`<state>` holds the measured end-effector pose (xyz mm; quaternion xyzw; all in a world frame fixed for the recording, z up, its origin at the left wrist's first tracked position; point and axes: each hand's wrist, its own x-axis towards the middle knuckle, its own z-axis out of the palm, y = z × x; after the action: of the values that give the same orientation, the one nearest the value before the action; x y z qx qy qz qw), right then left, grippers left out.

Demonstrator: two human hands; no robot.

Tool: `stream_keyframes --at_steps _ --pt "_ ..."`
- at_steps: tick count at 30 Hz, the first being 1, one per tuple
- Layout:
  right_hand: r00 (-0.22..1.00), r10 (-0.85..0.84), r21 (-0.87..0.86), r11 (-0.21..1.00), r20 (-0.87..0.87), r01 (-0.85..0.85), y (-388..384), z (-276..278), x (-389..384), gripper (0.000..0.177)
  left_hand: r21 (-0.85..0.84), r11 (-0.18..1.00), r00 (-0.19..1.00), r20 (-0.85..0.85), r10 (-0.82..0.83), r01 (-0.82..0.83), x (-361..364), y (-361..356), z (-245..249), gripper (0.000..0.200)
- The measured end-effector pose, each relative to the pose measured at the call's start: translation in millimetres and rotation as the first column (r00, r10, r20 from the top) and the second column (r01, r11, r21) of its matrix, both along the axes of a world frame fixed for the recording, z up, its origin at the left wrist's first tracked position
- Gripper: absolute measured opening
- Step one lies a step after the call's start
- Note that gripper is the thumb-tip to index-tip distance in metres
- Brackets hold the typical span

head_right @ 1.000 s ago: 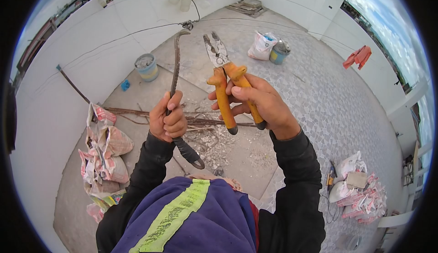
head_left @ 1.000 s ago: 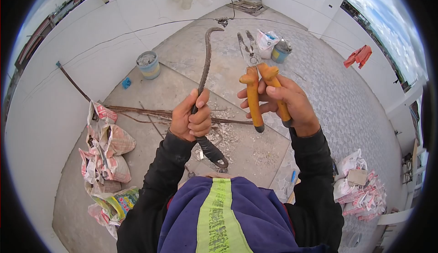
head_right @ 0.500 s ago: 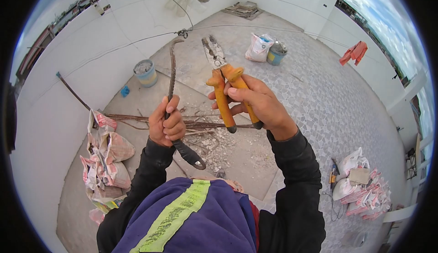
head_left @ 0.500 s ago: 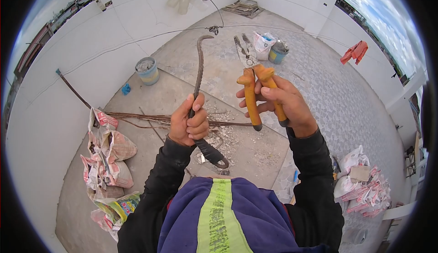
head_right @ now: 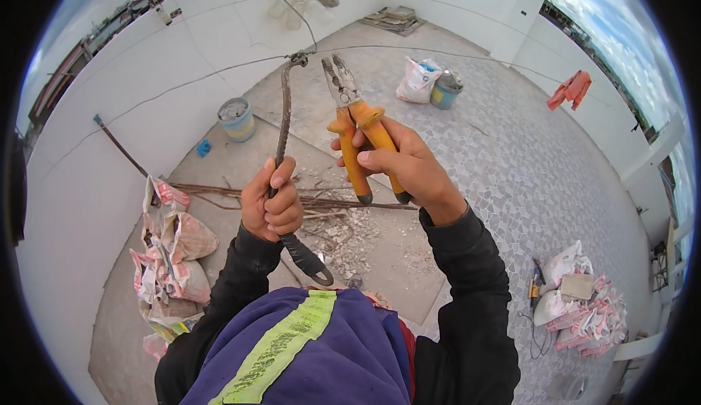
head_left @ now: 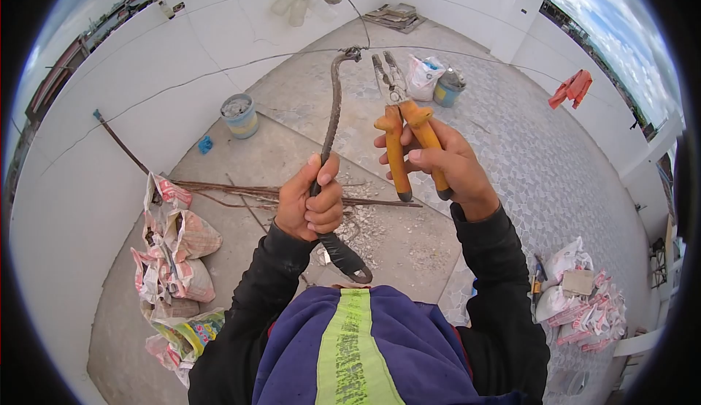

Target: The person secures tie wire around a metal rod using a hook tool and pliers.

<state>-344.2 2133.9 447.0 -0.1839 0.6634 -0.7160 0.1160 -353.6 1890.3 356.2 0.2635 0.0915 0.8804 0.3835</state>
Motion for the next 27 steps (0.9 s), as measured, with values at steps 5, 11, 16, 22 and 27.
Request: stream_keyframes --at_steps 5,11,16,22,27 --pt "0.944 -0.088 0.017 0.995 -0.319 0.098 -11 -25 -14 0.052 0.058 0.995 0.997 -0.015 -0.078 0.079 15 2 14 0.035" --pt "0.817 -0.251 -0.026 0.96 -0.519 0.279 -35 -52 -26 0.048 0.083 0.994 0.998 0.021 -0.066 0.064 23 7 21 0.035" --pt "0.75 -0.313 -0.159 0.949 -0.582 0.273 -58 -48 -39 0.047 0.085 0.995 0.998 0.041 -0.055 0.052 27 7 22 0.033" --pt "0.707 -0.379 -0.094 0.908 -0.597 0.408 -69 -51 -48 0.043 0.138 0.987 0.992 0.083 -0.098 0.085 33 9 30 0.033" --pt "0.681 -0.439 -0.238 0.897 -0.586 0.374 -84 -65 -67 0.039 0.169 0.982 0.985 0.136 -0.105 0.081 34 11 31 0.034"
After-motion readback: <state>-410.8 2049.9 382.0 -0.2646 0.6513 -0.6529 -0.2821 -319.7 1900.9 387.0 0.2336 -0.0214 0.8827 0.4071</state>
